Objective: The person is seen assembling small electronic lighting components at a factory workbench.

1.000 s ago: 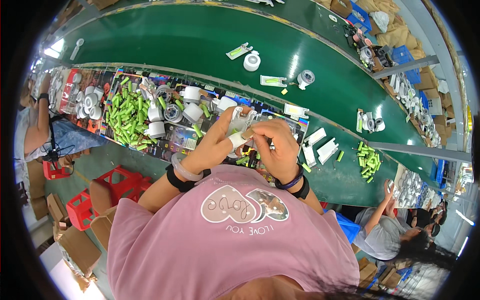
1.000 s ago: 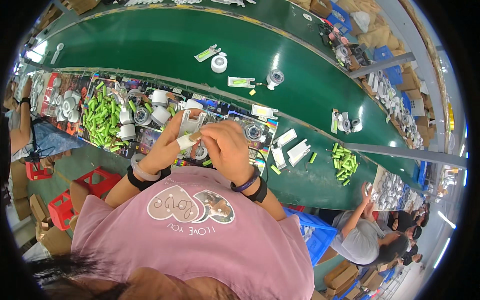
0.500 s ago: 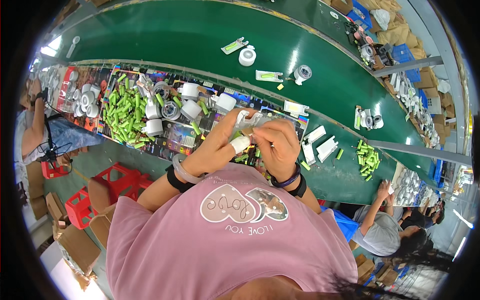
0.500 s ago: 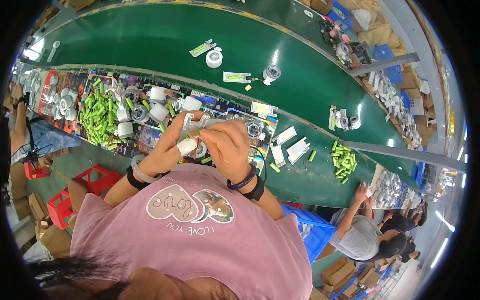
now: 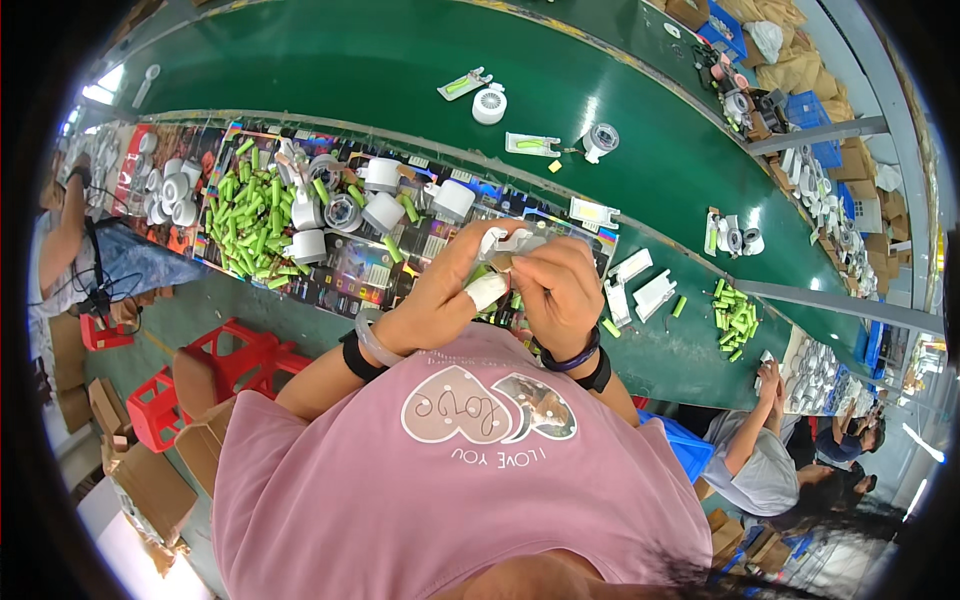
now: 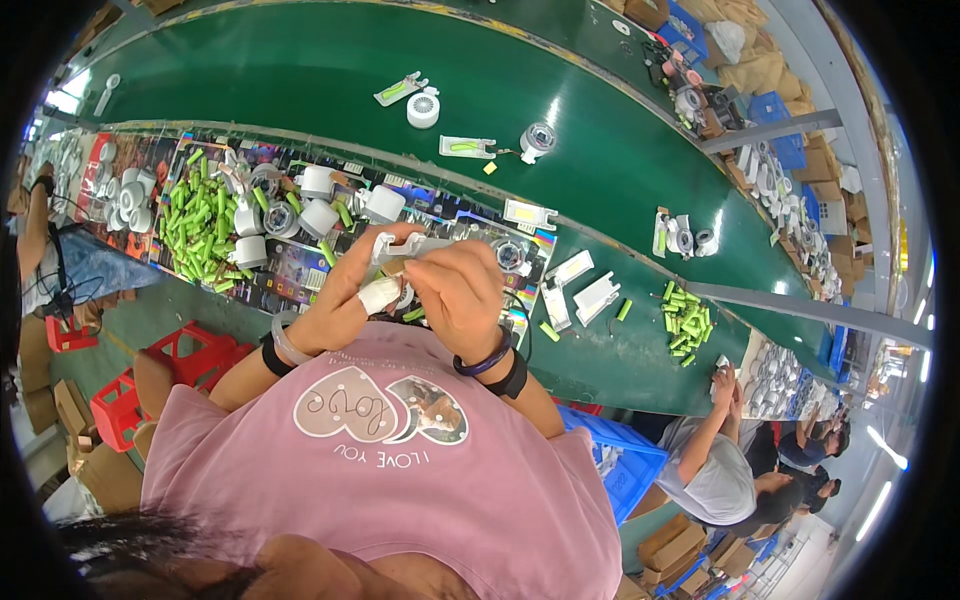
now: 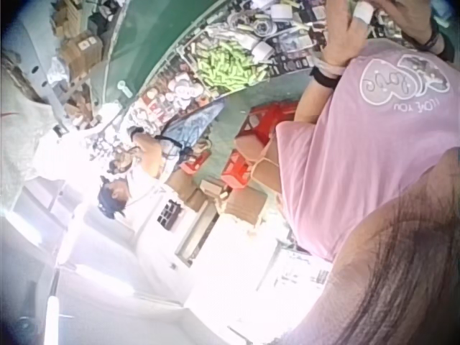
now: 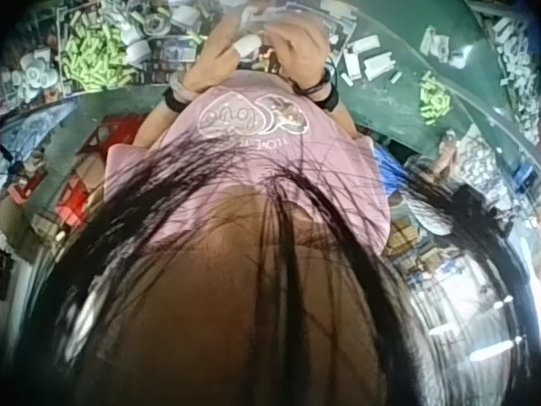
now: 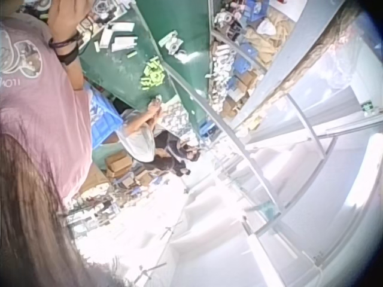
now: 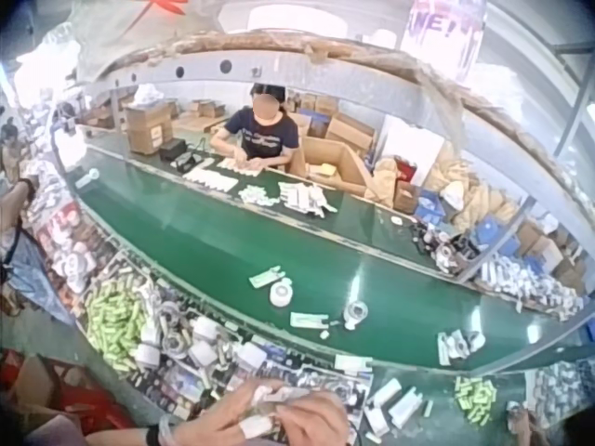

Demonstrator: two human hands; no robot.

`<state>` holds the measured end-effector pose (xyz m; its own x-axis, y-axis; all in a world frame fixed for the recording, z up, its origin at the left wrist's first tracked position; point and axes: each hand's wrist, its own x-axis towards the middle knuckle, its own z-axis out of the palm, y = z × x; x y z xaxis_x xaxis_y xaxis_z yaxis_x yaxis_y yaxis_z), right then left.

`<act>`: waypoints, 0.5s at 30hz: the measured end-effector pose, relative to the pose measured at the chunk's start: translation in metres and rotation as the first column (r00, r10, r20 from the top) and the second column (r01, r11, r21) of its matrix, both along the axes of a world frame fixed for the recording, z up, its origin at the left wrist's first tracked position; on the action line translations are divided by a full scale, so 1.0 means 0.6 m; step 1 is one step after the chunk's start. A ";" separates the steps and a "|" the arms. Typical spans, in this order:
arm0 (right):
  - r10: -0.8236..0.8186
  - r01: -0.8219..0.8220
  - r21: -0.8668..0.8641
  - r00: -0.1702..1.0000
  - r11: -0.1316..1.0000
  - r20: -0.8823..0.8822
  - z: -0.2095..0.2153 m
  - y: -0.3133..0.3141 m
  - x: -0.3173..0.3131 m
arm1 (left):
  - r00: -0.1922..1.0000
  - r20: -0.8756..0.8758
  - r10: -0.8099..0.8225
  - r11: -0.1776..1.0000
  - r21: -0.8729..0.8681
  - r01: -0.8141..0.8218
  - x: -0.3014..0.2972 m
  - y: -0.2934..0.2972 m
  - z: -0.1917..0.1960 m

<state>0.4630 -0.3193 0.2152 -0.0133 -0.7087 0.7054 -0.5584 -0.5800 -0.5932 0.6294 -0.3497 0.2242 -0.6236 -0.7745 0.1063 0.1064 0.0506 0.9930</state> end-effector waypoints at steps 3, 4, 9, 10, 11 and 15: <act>-0.027 0.027 -0.004 0.999 1.000 -0.032 0.005 0.004 0.001 | 0.998 -0.059 -0.012 0.987 0.160 0.021 0.000 0.005 0.001; -0.025 0.025 -0.002 0.999 1.000 -0.032 0.006 0.005 0.003 | 0.994 -0.112 -0.007 0.981 0.191 0.028 0.000 0.005 -0.001; -0.028 0.030 0.034 0.999 0.999 -0.046 0.007 0.003 0.008 | 0.996 -0.047 0.080 0.989 -0.122 -0.086 -0.008 0.004 -0.014; -0.028 0.029 0.036 0.999 0.999 -0.046 0.008 0.004 0.008 | 0.997 -0.026 0.075 0.996 -0.052 -0.076 -0.007 0.007 -0.009; -0.032 0.033 0.031 0.999 0.999 -0.044 0.008 0.005 0.008 | 0.997 -0.026 0.076 0.996 -0.050 -0.077 -0.006 0.011 -0.008; -0.031 0.032 0.026 0.999 0.999 -0.034 0.005 0.008 0.010 | 0.993 0.016 0.115 0.993 0.032 -0.115 -0.006 0.018 -0.011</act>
<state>0.4690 -0.3145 0.2180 -0.0129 -0.7265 0.6871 -0.5960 -0.5461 -0.5887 0.6257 -0.3388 0.2177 -0.5313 -0.8441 0.0718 0.0881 0.0292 0.9957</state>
